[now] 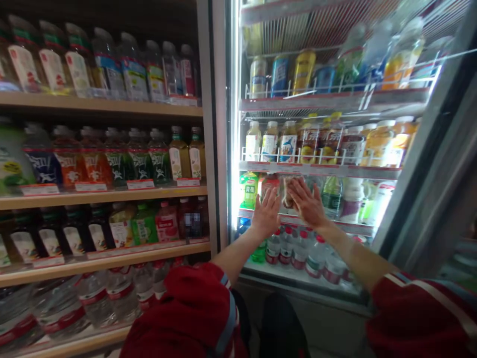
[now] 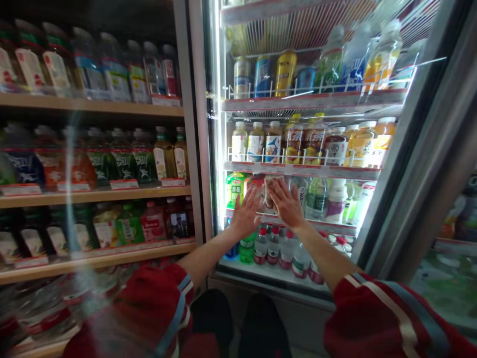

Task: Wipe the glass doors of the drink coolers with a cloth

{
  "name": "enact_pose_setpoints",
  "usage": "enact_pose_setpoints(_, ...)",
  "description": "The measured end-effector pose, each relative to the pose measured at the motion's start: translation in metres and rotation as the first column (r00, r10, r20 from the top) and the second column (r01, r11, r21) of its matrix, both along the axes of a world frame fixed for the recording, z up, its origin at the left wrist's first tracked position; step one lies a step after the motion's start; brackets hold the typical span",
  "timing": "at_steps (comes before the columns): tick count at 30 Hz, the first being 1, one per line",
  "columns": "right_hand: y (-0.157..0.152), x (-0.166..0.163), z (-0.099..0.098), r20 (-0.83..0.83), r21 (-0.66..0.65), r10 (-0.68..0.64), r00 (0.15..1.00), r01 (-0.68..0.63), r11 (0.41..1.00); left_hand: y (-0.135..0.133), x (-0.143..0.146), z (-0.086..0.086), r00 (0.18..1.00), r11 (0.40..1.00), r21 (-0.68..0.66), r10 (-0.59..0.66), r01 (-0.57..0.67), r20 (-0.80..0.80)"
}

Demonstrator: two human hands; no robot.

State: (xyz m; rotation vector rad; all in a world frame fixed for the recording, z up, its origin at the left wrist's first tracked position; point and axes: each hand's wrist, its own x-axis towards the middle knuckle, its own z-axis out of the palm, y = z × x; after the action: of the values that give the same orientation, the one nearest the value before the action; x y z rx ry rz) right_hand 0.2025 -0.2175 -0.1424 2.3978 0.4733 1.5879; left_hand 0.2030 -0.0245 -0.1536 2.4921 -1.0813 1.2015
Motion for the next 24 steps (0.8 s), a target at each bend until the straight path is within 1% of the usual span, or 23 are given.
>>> enact_pose_setpoints(3,-0.006,0.0,0.009,0.052,0.141,-0.043,0.998,0.035,0.989,-0.003,-0.001,-0.003,1.0,1.0,0.006,0.002,-0.002,-0.013)
enact_pose_setpoints(4,-0.007,0.0,0.009,0.053,0.157,-0.048,0.997,0.039,0.987,-0.004,-0.001,-0.004,1.0,1.0,0.008,0.007,-0.007,-0.016)
enact_pose_setpoints(6,-0.007,-0.003,0.003,0.019,0.107,-0.03,0.999,0.028,0.994,-0.006,-0.002,-0.007,1.0,1.0,0.013,0.016,-0.016,-0.016)
enact_pose_setpoints(9,-0.005,-0.007,-0.011,-0.057,-0.035,0.017,0.998,-0.019,0.999,-0.006,-0.003,-0.011,0.999,0.999,0.027,0.032,-0.032,-0.02)
enact_pose_setpoints(10,-0.006,-0.007,-0.013,-0.06,-0.046,0.021,0.998,-0.024,0.999,-0.005,-0.002,-0.012,0.999,0.999,0.033,0.038,-0.037,-0.023)
enact_pose_setpoints(11,-0.007,-0.007,-0.012,-0.047,-0.028,0.013,0.999,-0.015,0.999,-0.003,-0.002,-0.012,0.999,0.998,0.039,0.044,-0.043,-0.027)
enact_pose_setpoints(14,-0.012,-0.006,-0.002,0.041,0.122,-0.058,0.997,0.052,0.991,0.001,0.0,-0.013,0.998,0.997,0.045,0.059,-0.057,-0.029)
enact_pose_setpoints(16,-0.015,-0.007,0.002,0.06,0.163,-0.089,0.994,0.078,0.983,0.002,0.001,-0.014,0.997,0.997,0.037,0.066,-0.065,-0.027)
enact_pose_setpoints(18,-0.016,-0.011,-0.004,0.019,0.111,-0.085,0.996,0.082,0.99,0.001,0.001,-0.016,0.997,0.997,0.025,0.068,-0.068,-0.026)
enact_pose_setpoints(21,-0.016,-0.019,-0.021,-0.064,-0.008,-0.058,0.996,0.058,0.998,-0.004,-0.001,-0.019,0.998,0.999,0.023,0.046,-0.045,-0.034)
enact_pose_setpoints(23,-0.018,-0.021,-0.026,-0.065,-0.014,-0.049,0.997,0.048,0.999,-0.007,-0.002,-0.021,0.999,0.999,0.028,0.032,-0.03,-0.043)
enact_pose_setpoints(24,-0.021,-0.021,-0.025,-0.042,0.017,-0.051,0.998,0.051,0.999,-0.008,-0.003,-0.021,0.998,0.999,0.026,0.029,-0.027,-0.048)
